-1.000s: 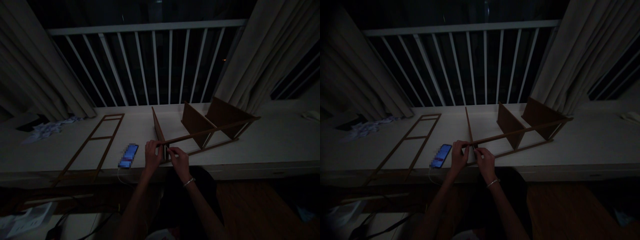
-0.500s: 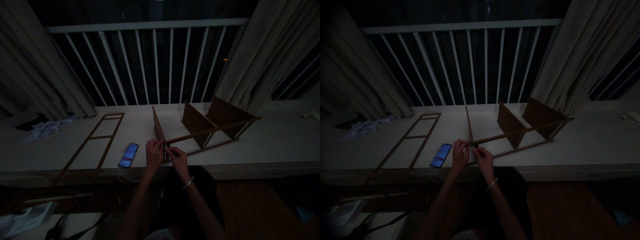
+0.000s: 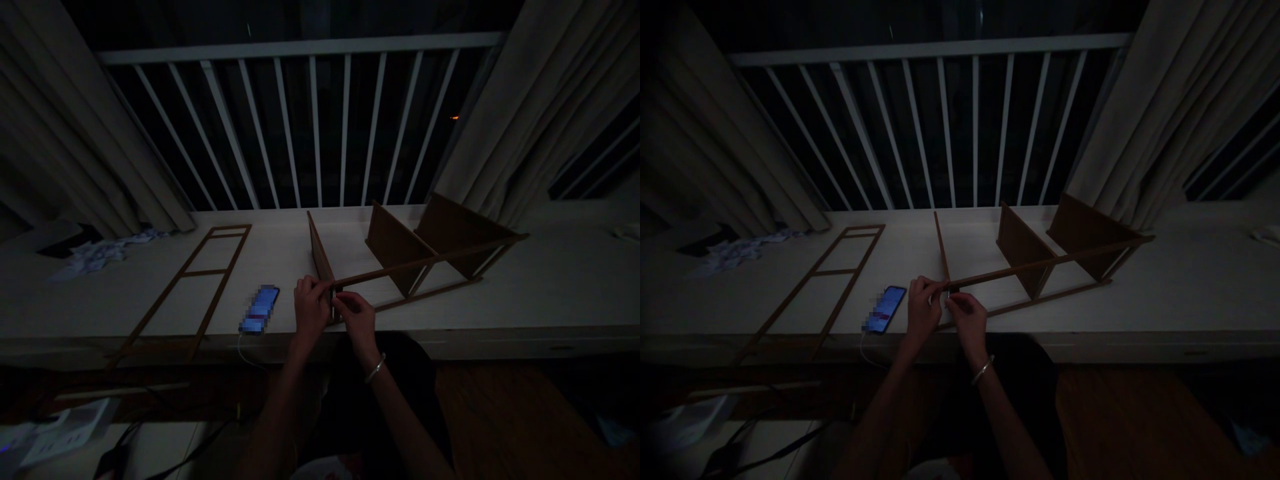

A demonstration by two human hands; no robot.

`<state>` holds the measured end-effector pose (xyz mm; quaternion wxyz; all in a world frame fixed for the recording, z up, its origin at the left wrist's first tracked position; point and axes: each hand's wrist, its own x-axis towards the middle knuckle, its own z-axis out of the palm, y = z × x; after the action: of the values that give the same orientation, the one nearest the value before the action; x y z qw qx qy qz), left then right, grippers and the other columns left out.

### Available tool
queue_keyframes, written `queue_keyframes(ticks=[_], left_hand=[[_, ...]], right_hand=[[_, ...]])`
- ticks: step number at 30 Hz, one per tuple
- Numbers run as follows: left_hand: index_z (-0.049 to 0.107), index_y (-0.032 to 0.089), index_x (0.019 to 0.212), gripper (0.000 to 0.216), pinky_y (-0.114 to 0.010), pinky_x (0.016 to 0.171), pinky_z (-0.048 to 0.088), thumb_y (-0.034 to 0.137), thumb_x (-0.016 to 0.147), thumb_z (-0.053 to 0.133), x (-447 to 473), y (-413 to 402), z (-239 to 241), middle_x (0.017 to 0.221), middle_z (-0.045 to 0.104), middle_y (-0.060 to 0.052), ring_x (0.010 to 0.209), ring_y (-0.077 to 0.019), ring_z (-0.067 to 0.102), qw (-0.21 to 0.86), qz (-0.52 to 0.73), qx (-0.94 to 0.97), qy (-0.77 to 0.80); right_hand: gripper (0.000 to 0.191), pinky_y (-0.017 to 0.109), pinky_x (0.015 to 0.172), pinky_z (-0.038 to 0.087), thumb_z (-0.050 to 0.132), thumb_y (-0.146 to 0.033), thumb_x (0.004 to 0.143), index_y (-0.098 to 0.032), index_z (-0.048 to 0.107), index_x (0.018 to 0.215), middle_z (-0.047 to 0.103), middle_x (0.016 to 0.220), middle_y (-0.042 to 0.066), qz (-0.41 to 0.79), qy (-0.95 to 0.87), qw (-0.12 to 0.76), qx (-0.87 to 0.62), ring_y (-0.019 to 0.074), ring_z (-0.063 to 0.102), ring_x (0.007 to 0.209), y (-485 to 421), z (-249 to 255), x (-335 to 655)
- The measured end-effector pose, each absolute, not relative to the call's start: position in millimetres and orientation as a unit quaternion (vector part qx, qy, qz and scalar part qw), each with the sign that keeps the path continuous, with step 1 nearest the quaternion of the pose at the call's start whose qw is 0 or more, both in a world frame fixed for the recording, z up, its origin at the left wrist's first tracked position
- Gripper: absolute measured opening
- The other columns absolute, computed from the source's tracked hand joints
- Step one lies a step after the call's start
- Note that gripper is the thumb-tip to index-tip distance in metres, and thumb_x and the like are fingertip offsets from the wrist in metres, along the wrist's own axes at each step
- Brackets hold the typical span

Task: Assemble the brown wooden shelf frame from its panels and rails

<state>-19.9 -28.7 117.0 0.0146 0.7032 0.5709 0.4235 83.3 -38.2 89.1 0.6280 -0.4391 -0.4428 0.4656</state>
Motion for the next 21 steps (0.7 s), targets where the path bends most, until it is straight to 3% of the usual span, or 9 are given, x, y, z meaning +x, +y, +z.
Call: queue_keyframes(ticks=[10,21], left_hand=[[0.06,0.024,0.095,0.026,-0.031,0.071,0.035,0.016,0.078,0.042,-19,-29,118,0.081,0.047,-0.004,0.082,-0.0173,0.041,0.017,0.422,0.699,0.578],[0.06,0.023,0.095,0.026,-0.03,0.073,0.037,0.014,0.077,0.043,-23,-28,124,0.081,0.048,-0.004,0.082,-0.0159,0.043,0.049,0.427,0.709,0.56]], right_hand=[[0.018,0.029,0.07,0.046,0.057,-0.031,0.069,-0.017,0.058,0.081,0.061,0.078,0.004,0.399,-0.464,0.659,-0.436,0.0141,0.057,0.074,-44,94,75],[0.021,0.031,0.078,0.044,0.043,-0.023,0.079,-0.021,0.059,0.092,0.061,0.09,0.004,0.291,-0.604,0.607,-0.427,0.0148,0.055,0.085,-49,99,85]])
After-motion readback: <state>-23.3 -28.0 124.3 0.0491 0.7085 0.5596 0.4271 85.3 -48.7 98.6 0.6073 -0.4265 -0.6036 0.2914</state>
